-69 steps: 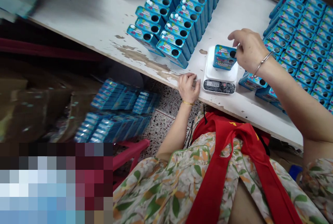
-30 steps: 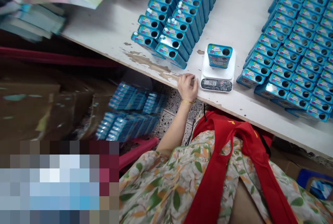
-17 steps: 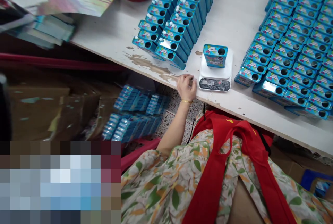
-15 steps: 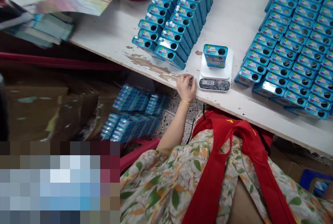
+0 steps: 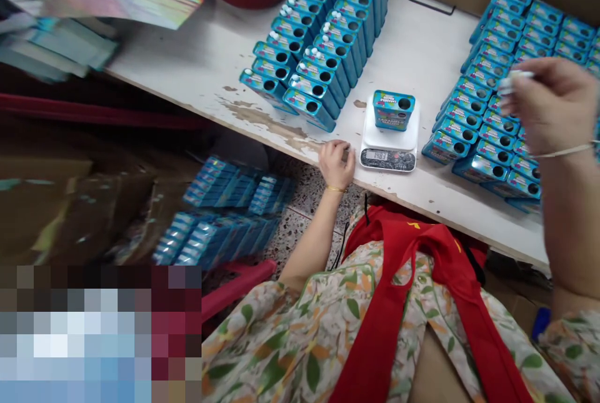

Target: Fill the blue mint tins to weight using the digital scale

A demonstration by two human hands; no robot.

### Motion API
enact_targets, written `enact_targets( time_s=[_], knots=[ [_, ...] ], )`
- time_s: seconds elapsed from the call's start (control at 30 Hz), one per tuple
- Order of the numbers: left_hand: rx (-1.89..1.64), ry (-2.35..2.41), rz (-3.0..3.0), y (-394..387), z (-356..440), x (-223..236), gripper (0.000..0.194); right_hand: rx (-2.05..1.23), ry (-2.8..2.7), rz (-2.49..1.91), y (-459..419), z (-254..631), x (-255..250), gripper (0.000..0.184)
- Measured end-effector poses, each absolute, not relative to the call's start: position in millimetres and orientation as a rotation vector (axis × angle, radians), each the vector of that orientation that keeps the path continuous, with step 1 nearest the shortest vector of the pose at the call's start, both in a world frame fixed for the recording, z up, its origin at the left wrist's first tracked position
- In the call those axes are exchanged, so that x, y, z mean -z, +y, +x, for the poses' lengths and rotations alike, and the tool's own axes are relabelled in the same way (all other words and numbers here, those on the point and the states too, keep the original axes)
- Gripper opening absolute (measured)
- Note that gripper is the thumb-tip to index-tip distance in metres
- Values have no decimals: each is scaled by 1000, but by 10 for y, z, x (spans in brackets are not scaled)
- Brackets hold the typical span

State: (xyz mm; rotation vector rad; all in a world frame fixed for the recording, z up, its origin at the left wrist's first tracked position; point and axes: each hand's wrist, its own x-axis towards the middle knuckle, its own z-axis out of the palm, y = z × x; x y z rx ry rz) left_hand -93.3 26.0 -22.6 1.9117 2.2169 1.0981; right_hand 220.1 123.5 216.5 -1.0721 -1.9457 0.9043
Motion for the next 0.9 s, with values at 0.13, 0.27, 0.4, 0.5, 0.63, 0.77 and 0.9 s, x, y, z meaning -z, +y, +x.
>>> enact_targets(
  time_s=[0.13, 0.27, 0.4, 0.5, 0.63, 0.77, 0.9],
  knots=[
    [-1114, 2217, 1907, 261, -911, 198, 21, -940, -1918, -1115, 1544, 1529, -1693, 25],
    [-1122, 2208, 1886, 263, -897, 189, 22, -801, -2077, -1146, 1674, 1247, -1427, 20],
    [-1134, 2209, 1871, 266, -889, 189, 22, -669, -2225, -1128, 1703, 1305, -1420, 19],
    [-1167, 2186, 1876, 268, -887, 182, 23, -611, -2308, -1111, 1724, 1325, -1442, 21],
    [-1169, 2171, 1847, 269, -881, 170, 24, -573, -2372, -1107, 1739, 1303, -1452, 22],
    [-1182, 2173, 1849, 266, -879, 177, 25, -580, -2369, -1122, 1720, 1301, -1468, 24],
    [-1182, 2188, 1867, 265, -882, 184, 24, -633, -2338, -1167, 1692, 1299, -1501, 24]
  ],
)
